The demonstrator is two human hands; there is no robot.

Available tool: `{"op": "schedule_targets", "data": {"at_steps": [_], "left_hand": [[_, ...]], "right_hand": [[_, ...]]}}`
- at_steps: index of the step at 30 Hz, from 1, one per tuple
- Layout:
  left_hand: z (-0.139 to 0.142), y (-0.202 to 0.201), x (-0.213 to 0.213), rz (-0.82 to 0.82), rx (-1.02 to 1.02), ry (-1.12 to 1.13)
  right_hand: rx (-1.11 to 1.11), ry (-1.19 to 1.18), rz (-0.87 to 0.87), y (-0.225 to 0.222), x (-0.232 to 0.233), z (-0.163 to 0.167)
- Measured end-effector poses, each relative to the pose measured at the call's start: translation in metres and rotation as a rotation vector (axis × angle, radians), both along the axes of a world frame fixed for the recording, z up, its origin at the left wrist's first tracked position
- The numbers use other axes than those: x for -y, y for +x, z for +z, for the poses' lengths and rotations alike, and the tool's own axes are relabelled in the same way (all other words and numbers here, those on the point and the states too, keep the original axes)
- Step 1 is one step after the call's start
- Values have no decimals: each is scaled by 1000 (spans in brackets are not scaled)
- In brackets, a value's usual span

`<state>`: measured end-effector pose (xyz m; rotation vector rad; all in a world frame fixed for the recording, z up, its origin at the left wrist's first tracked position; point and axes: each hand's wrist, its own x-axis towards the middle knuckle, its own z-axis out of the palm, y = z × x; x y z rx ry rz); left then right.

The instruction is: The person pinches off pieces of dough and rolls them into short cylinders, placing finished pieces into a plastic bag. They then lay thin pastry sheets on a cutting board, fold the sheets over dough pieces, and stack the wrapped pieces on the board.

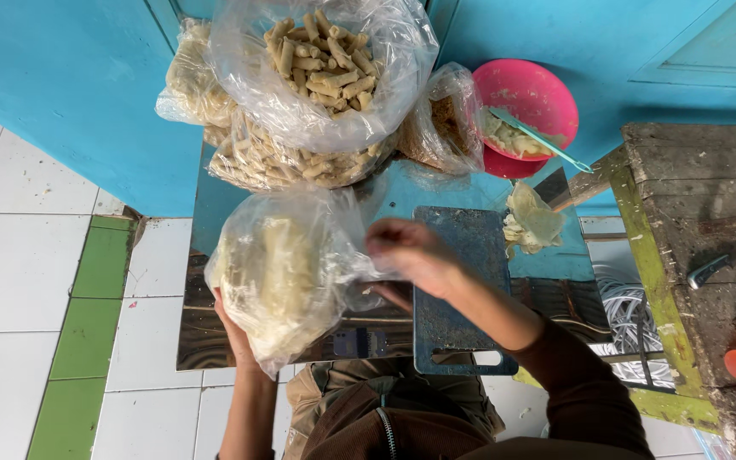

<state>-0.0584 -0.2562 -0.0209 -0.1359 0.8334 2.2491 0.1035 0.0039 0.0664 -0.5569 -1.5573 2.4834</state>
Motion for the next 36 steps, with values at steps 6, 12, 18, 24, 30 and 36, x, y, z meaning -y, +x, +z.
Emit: {"op": "schedule_targets", "data": {"at_steps": [6,12,18,24,30,36], "left_hand": [[23,-63,31,-363,-749,-607],[68,-76,22,-305,-1233,-908],[75,-48,-10,104,-923,-589],[71,-51,-9,240,-650,-375],[65,-47,-8,309,-713,-341],[60,-41,-8,341,-739,-386]], "right_hand": [[-147,175,-237,48,-53,-9],[-7,949,-77,-5,-33,-43],[107,964,-77,-44,-49,-21],[-53,232,-241,-19,-86,45],[123,-590,-365,-8,-26,30],[3,101,613,-26,-27,12]]}}
